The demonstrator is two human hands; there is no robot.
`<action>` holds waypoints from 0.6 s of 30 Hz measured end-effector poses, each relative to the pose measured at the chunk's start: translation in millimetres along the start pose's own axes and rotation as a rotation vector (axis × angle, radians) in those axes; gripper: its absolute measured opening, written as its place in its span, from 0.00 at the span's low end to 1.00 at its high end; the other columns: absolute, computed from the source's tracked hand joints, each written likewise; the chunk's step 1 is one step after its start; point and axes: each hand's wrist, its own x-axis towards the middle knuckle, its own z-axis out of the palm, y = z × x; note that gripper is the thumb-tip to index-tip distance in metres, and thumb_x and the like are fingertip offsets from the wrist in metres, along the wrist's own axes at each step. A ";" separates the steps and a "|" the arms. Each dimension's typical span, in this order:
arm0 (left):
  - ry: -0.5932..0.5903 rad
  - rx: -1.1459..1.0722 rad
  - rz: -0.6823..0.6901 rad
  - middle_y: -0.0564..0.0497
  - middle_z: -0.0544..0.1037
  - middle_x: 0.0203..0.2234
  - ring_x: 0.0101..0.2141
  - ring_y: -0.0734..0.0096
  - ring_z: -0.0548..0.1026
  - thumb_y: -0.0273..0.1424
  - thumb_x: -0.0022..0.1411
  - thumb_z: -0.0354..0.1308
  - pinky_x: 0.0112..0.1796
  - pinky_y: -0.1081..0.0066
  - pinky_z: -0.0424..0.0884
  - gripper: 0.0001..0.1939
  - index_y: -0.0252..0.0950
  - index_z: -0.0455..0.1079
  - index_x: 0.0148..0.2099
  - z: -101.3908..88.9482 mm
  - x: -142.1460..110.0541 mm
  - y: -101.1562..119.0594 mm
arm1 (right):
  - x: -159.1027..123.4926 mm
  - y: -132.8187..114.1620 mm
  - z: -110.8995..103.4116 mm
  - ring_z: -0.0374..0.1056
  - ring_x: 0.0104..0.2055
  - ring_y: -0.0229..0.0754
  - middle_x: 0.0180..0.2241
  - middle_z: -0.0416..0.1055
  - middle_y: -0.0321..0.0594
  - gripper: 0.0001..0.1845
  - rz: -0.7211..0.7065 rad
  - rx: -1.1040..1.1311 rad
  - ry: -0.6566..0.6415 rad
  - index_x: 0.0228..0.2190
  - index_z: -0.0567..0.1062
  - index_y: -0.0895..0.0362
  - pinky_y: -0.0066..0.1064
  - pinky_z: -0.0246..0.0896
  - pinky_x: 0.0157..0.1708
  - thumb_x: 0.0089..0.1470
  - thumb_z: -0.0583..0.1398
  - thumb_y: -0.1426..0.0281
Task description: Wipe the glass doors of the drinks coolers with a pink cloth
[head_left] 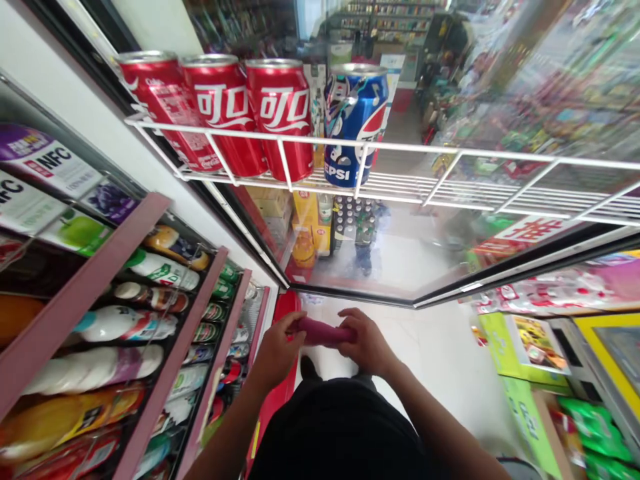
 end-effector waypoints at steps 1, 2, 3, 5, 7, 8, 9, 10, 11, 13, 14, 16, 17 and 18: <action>0.040 -0.014 -0.002 0.42 0.86 0.52 0.51 0.51 0.83 0.38 0.53 0.71 0.63 0.47 0.74 0.27 0.40 0.82 0.56 2.0 0.0 2.5 | 1.1 -1.7 -4.7 0.80 0.45 0.52 0.41 0.84 0.44 0.07 0.042 0.034 -0.037 0.34 0.84 0.53 0.41 0.77 0.46 0.49 0.70 0.72; 0.081 -0.037 -0.004 0.42 0.85 0.53 0.51 0.52 0.82 0.39 0.54 0.72 0.61 0.48 0.75 0.28 0.40 0.81 0.57 4.0 -0.7 6.0 | 2.6 -2.9 -8.7 0.80 0.38 0.49 0.34 0.83 0.40 0.05 0.073 0.050 -0.055 0.34 0.83 0.54 0.37 0.76 0.40 0.51 0.68 0.70; 0.118 -0.069 -0.007 0.42 0.84 0.54 0.51 0.53 0.82 0.41 0.55 0.72 0.60 0.50 0.75 0.28 0.41 0.81 0.57 6.2 -2.5 9.9 | 4.5 -3.9 -11.8 0.79 0.32 0.47 0.29 0.81 0.37 0.04 0.093 0.055 -0.048 0.33 0.82 0.54 0.35 0.74 0.35 0.53 0.67 0.68; 0.162 -0.162 -0.026 0.43 0.83 0.53 0.51 0.54 0.82 0.46 0.56 0.73 0.57 0.53 0.77 0.28 0.41 0.79 0.56 11.7 -9.2 18.0 | 9.7 -6.1 -15.2 0.78 0.31 0.46 0.27 0.81 0.36 0.05 0.114 0.055 0.004 0.33 0.80 0.54 0.34 0.72 0.34 0.56 0.64 0.66; 0.159 -0.297 -0.067 0.42 0.83 0.52 0.51 0.54 0.82 0.52 0.58 0.73 0.54 0.55 0.78 0.30 0.41 0.78 0.57 18.6 -18.1 24.5 | 15.1 -10.4 -15.9 0.78 0.32 0.47 0.29 0.82 0.38 0.07 0.111 0.044 0.081 0.36 0.80 0.54 0.35 0.72 0.35 0.58 0.63 0.64; 0.144 -0.379 -0.092 0.41 0.83 0.53 0.52 0.53 0.83 0.55 0.59 0.71 0.54 0.55 0.79 0.32 0.41 0.78 0.58 22.3 -22.2 27.2 | 17.4 -13.9 -15.7 0.79 0.33 0.48 0.30 0.82 0.39 0.09 0.105 0.041 0.114 0.38 0.80 0.54 0.36 0.72 0.35 0.60 0.63 0.63; 0.120 -0.467 -0.120 0.40 0.83 0.55 0.54 0.52 0.83 0.57 0.60 0.69 0.54 0.54 0.79 0.34 0.41 0.76 0.60 25.7 -25.5 29.5 | 19.3 -18.2 -15.3 0.79 0.35 0.49 0.32 0.83 0.40 0.10 0.078 0.037 0.142 0.40 0.80 0.54 0.37 0.74 0.37 0.61 0.63 0.63; 0.087 -0.557 -0.147 0.39 0.82 0.57 0.55 0.51 0.83 0.59 0.62 0.66 0.55 0.52 0.80 0.35 0.41 0.75 0.61 28.6 -27.7 31.6 | 20.8 -23.4 -14.9 0.80 0.38 0.50 0.36 0.85 0.42 0.10 0.013 0.024 0.167 0.43 0.80 0.54 0.39 0.75 0.40 0.62 0.62 0.63; 0.045 -0.643 -0.173 0.37 0.82 0.59 0.56 0.49 0.83 0.61 0.65 0.62 0.56 0.50 0.80 0.36 0.40 0.75 0.63 30.8 -28.7 33.8 | 21.8 -29.3 -14.5 0.82 0.42 0.51 0.40 0.86 0.45 0.11 -0.095 -0.001 0.179 0.45 0.80 0.53 0.41 0.77 0.44 0.62 0.62 0.65; -0.042 -0.791 -0.204 0.34 0.82 0.59 0.56 0.46 0.84 0.62 0.69 0.54 0.57 0.45 0.80 0.37 0.38 0.74 0.63 32.7 -27.7 38.4 | 22.8 -42.0 -13.4 0.81 0.53 0.54 0.51 0.85 0.50 0.12 -0.403 -0.101 0.122 0.47 0.81 0.53 0.45 0.76 0.56 0.62 0.63 0.69; -0.072 -0.850 -0.206 0.34 0.82 0.60 0.57 0.46 0.83 0.62 0.71 0.52 0.58 0.43 0.80 0.38 0.37 0.75 0.63 32.4 -26.2 40.6 | 22.6 -48.2 -12.5 0.80 0.59 0.55 0.55 0.84 0.51 0.13 -0.565 -0.171 0.046 0.48 0.81 0.53 0.49 0.74 0.62 0.62 0.64 0.71; -0.091 -0.942 -0.184 0.36 0.81 0.62 0.61 0.47 0.81 0.60 0.72 0.50 0.61 0.45 0.78 0.36 0.37 0.76 0.64 29.7 -22.3 44.5 | 20.4 -57.5 -9.5 0.73 0.69 0.60 0.61 0.81 0.54 0.18 -0.778 -0.295 -0.125 0.52 0.81 0.54 0.58 0.67 0.71 0.61 0.69 0.69; -0.087 -0.974 -0.165 0.37 0.81 0.63 0.63 0.49 0.80 0.60 0.72 0.51 0.63 0.46 0.76 0.35 0.38 0.76 0.64 27.4 -20.6 46.2 | 18.2 -60.0 -7.6 0.69 0.73 0.63 0.64 0.79 0.56 0.23 -0.824 -0.336 -0.174 0.55 0.80 0.55 0.62 0.63 0.74 0.59 0.72 0.66; -0.082 -0.994 -0.141 0.39 0.81 0.63 0.65 0.50 0.78 0.60 0.71 0.52 0.65 0.47 0.75 0.35 0.39 0.76 0.64 24.3 -19.3 47.9 | 15.4 -60.5 -5.8 0.65 0.75 0.66 0.67 0.76 0.58 0.28 -0.845 -0.361 -0.178 0.58 0.79 0.57 0.66 0.60 0.75 0.58 0.73 0.64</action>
